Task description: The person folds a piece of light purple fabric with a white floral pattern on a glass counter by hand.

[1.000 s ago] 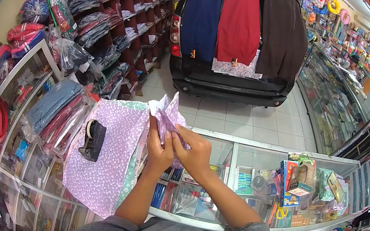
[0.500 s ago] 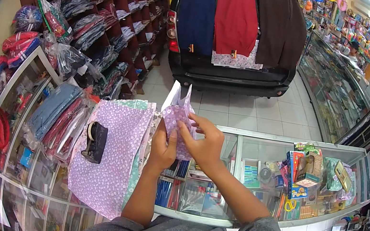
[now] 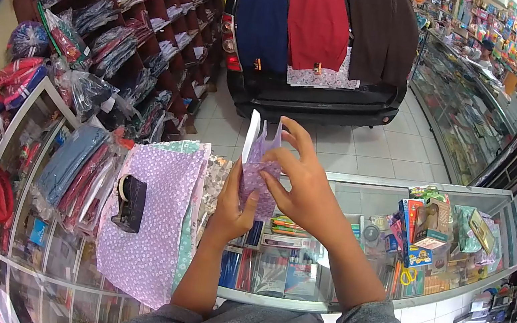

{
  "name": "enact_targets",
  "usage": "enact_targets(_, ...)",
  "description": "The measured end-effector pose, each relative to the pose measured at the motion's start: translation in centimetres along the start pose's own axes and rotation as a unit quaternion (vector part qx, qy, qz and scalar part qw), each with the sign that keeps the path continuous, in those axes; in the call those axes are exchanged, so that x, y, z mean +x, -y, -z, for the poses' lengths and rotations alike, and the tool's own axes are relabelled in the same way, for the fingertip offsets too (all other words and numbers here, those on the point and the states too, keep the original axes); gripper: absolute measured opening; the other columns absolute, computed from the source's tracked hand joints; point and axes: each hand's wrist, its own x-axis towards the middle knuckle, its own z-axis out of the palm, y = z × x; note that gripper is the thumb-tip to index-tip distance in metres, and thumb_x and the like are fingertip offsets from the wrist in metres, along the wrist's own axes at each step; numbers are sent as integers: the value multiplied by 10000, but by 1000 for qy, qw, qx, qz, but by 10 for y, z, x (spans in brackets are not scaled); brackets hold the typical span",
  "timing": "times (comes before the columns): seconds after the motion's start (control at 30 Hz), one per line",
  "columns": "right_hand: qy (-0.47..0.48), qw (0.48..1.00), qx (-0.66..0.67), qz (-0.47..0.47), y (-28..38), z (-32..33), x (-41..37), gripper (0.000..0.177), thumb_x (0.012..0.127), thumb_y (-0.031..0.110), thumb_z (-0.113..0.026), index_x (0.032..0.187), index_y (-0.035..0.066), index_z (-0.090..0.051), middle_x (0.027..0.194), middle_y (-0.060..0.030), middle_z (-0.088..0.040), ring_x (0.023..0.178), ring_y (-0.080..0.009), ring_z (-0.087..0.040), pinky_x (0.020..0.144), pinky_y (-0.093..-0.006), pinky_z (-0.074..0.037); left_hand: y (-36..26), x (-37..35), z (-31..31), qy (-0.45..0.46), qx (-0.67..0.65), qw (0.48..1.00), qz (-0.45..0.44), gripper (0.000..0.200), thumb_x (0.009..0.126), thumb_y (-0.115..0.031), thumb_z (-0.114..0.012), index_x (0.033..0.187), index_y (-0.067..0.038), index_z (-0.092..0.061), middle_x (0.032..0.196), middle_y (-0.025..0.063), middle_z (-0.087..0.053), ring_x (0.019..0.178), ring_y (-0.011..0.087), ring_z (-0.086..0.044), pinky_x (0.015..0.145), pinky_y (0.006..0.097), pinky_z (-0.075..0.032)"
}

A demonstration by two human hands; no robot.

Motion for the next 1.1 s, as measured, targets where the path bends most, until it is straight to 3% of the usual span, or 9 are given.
enact_targets(0.37,-38,999,11,31,-3,-14,0,215,853,-23,-773,1022,24,-649,1514,-234,-481,1316,-421,-601,1016,-458,-539,-3,-4,-22,-131,-22,988,-74,748,1059,-299,-531,1604,99,-208,1636,313,-323,1511,445,-370,1231,494,-320)
enact_targets(0.43,-13,998,10,66,-1,-13,1,250,828,-82,-777,1032,18,-672,1508,-206,-499,1327,-381,-614,920,-403,-629,1,-7,-19,-168,-23,985,-40,682,1083,-304,-499,1577,116,-285,1566,319,-430,1428,437,-491,1174,469,-403)
enact_targets(0.47,-11,998,50,38,1,-14,1,324,850,-64,-775,1150,15,-678,1495,-221,-509,1320,-378,-620,918,-416,-646,0,-6,-19,-184,-62,981,-24,608,1098,-308,-487,1514,129,-411,1443,320,-560,1310,421,-607,1092,439,-480)
enact_targets(0.5,-12,998,49,38,3,-16,0,324,850,-64,-775,1150,15,-678,1495,-221,-509,1320,-378,-620,918,-416,-646,1,-6,-16,-183,-63,981,-25,608,1098,-308,-487,1514,129,-411,1443,320,-560,1310,421,-607,1092,439,-480)
enact_targets(0.57,-21,977,164,-134,6,-21,-3,447,870,-48,-774,1294,3,-645,1507,-231,-499,1325,-383,-612,901,-425,-658,4,-8,-8,-159,-24,987,1,573,1094,-306,-513,1468,126,-483,1364,308,-622,1231,403,-660,1021,432,-521)
enact_targets(0.63,-28,979,120,-162,4,-23,-5,456,907,18,-772,1339,-41,-636,1426,-236,-603,1250,-363,-668,865,-407,-661,9,-8,-11,-187,-14,982,-6,516,1081,-276,-546,1404,126,-556,1283,300,-668,1167,405,-690,972,441,-541)
enact_targets(0.7,48,982,65,-172,-6,-27,-6,384,929,89,-770,1275,-54,-682,1215,-226,-738,1095,-319,-749,844,-378,-659,10,-6,-11,-231,48,970,-52,440,1046,-225,-610,1329,111,-624,1214,279,-703,1083,400,-721,912,433,-559)
enact_targets(0.8,-10,989,59,-138,-6,-37,-11,320,924,211,-771,1125,-38,-762,981,-226,-773,852,-344,-781,776,-372,-640,-1,-5,-5,-246,31,968,-26,336,1008,-174,-656,1206,94,-700,1100,252,-743,985,387,-748,854,421,-574)
enact_targets(1.1,-51,993,44,-98,0,-58,-20,228,901,178,-781,1032,-7,-793,948,-182,-781,761,-317,-766,677,-367,-606,-13,-5,1,-308,86,946,-52,162,941,-59,-716,987,88,-763,1028,237,-766,849,335,-768,738,365,-588)
